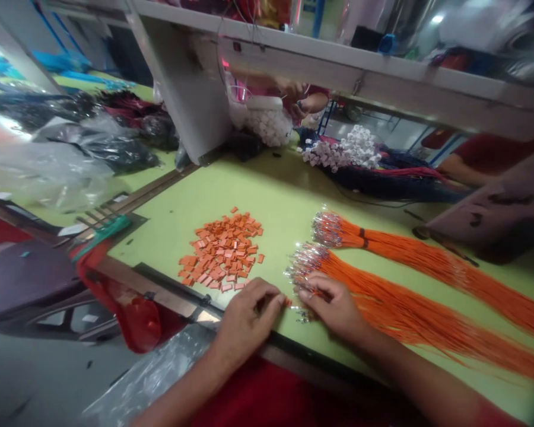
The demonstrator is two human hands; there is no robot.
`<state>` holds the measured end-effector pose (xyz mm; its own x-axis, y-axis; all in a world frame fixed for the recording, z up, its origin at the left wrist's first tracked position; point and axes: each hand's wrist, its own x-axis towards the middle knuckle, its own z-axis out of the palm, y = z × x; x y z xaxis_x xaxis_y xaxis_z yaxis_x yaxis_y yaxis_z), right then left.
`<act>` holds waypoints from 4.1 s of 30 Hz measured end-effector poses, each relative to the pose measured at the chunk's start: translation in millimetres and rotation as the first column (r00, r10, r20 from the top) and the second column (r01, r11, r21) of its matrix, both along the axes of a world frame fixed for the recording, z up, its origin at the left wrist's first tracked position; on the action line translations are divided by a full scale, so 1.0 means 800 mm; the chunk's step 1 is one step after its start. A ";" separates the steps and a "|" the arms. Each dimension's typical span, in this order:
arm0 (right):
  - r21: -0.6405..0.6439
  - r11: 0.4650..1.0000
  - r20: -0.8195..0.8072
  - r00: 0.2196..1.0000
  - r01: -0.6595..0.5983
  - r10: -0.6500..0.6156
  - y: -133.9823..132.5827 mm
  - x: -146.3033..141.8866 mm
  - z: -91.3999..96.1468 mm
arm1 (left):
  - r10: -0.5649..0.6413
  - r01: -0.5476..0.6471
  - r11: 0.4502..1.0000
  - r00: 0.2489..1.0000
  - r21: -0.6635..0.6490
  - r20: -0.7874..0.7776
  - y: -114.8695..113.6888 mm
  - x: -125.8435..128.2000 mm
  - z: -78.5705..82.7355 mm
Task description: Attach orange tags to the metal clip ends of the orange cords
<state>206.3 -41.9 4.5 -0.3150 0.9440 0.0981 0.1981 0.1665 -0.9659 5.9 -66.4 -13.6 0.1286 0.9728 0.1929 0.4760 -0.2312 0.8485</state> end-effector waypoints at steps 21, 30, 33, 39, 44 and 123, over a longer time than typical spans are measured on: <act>-0.367 0.927 -0.057 0.993 0.079 -0.108 0.004 -0.007 0.002 | 0.092 0.039 0.949 0.916 0.314 -0.391 0.081 -0.030 0.003; -0.394 0.917 -0.023 0.997 0.064 -0.080 0.000 -0.006 0.013 | -0.236 0.255 0.963 0.952 -0.081 0.194 0.019 -0.019 0.009; -0.392 0.919 -0.009 0.999 0.043 -0.051 -0.001 -0.006 0.019 | -0.239 0.283 0.950 0.931 -0.131 0.275 0.016 -0.018 0.004; -0.390 0.921 0.017 1.000 0.014 -0.008 -0.001 -0.006 0.023 | -0.219 0.295 0.941 0.904 -0.164 0.367 0.016 -0.019 0.002; -0.382 0.924 0.046 0.999 0.004 0.015 -0.003 -0.006 0.024 | -0.197 0.288 0.940 0.897 -0.185 0.396 0.011 -0.017 0.001; -0.465 0.885 -0.156 0.984 0.002 -0.085 -0.001 0.007 0.018 | -0.059 0.226 0.922 0.885 -0.316 0.461 -0.004 0.004 0.006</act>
